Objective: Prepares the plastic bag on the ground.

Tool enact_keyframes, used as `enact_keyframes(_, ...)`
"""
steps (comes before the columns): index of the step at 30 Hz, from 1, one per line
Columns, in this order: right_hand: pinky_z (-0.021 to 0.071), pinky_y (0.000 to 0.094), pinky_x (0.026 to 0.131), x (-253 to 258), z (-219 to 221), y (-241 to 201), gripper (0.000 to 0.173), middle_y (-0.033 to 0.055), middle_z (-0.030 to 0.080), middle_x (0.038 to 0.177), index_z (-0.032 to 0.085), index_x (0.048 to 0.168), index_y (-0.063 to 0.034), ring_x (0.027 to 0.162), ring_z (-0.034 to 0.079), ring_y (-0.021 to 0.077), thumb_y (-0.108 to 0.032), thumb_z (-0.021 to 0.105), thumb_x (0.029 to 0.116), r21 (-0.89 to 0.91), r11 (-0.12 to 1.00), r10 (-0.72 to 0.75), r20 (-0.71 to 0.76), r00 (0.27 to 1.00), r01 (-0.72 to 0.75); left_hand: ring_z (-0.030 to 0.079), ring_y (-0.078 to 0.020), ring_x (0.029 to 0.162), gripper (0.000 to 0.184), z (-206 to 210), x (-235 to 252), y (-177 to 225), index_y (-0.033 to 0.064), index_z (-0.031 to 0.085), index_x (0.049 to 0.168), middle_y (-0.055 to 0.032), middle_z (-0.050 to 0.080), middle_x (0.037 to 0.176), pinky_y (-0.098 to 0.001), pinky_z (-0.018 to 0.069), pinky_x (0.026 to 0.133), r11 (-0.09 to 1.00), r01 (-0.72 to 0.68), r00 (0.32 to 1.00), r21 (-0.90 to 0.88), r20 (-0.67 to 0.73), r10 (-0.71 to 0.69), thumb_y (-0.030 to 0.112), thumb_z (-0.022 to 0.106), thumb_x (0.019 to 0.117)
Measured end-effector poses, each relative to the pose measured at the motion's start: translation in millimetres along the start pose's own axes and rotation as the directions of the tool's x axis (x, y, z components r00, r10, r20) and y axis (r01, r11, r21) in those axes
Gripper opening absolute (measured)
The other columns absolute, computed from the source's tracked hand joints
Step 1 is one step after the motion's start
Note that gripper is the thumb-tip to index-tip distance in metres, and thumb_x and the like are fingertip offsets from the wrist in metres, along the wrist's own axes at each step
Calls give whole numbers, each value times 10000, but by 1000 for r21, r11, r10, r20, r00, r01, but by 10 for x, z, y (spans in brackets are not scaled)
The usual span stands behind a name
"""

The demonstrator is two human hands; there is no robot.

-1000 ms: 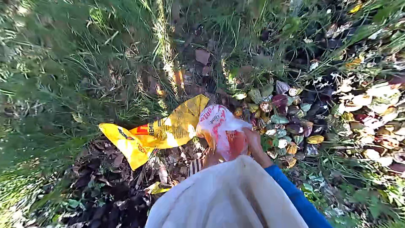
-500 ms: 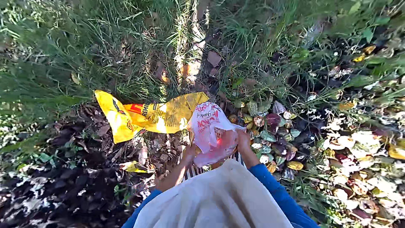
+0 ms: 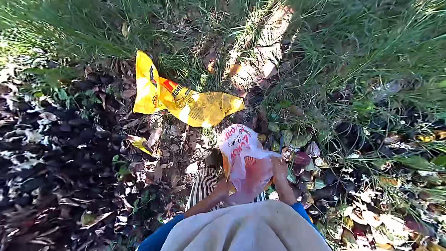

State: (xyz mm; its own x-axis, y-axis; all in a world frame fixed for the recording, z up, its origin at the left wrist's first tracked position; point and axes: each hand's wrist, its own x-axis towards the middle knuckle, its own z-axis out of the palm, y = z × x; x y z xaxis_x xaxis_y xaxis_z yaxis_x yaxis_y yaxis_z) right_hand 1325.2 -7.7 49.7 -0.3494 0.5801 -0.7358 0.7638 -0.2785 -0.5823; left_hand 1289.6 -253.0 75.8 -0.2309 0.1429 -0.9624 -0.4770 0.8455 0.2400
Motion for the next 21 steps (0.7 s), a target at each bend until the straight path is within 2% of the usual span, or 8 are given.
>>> enact_keyframes(2,484,384,668,56,-16,17,307,119,597,821,642,1097,88,678,540,169,-207,574,1045,-31,999,11,-13,1000,-12,552,-455,1292,535,-44,128,256,-92,514,1397,-345,570,1348,-597,411,1100,1000,20,999,3,25,-20,340,334,1138)
enact_keyframes(7,491,402,730,-5,-129,-30,327,143,629,898,647,1165,72,740,562,178,-225,564,1055,-85,993,81,-54,995,-86,583,-432,1263,546,-206,78,361,-82,527,1378,-321,593,1329,-581,438,1071,974,-2,994,225,107,-23,383,457,1101)
enact_keyframes(10,497,395,746,4,-109,7,306,122,623,884,648,1099,64,767,578,166,-216,534,1056,-75,997,25,-60,998,-29,451,-482,1392,835,-285,-81,557,-39,378,1529,-331,428,1508,-630,409,1106,905,-68,988,419,-98,119,478,687,950)
enact_keyframes(12,503,401,789,-3,-87,-3,314,142,632,927,638,1121,78,818,592,179,-209,525,1064,-40,999,29,-74,997,-32,383,-504,1429,1012,-306,23,729,-48,338,1556,-347,373,1542,-651,362,1125,878,-173,961,446,-119,250,576,739,868)
enact_keyframes(14,498,393,798,-22,-58,13,303,134,626,924,632,1122,75,826,588,169,-199,515,1068,3,1000,26,-80,996,-25,353,-502,1450,1113,-244,229,905,-49,285,1577,-353,339,1562,-656,330,1150,895,-194,966,402,-79,245,627,756,829)
enact_keyframes(17,525,396,869,-41,1,40,303,169,670,1019,639,1173,84,926,635,184,-161,493,1070,46,999,-16,-45,999,18,476,-480,1374,858,-160,575,1051,-64,391,1514,-352,470,1468,-635,389,1128,930,-211,975,300,-6,223,492,697,937)
enact_keyframes(19,515,388,879,-66,28,15,290,180,662,1037,629,1184,84,943,630,186,-143,487,1074,74,997,-26,-55,998,30,572,-444,1280,430,-162,665,1194,-38,575,1368,-298,607,1336,-628,440,1063,902,-263,963,342,40,265,238,543,1040)
enact_keyframes(21,521,383,913,-102,-22,-2,286,194,666,1093,614,1235,75,994,640,188,-129,512,1063,90,995,-34,-62,998,40,577,-456,1266,348,-286,576,1410,-9,617,1346,-286,611,1336,-654,452,1031,841,-343,930,417,23,368,55,492,1027)
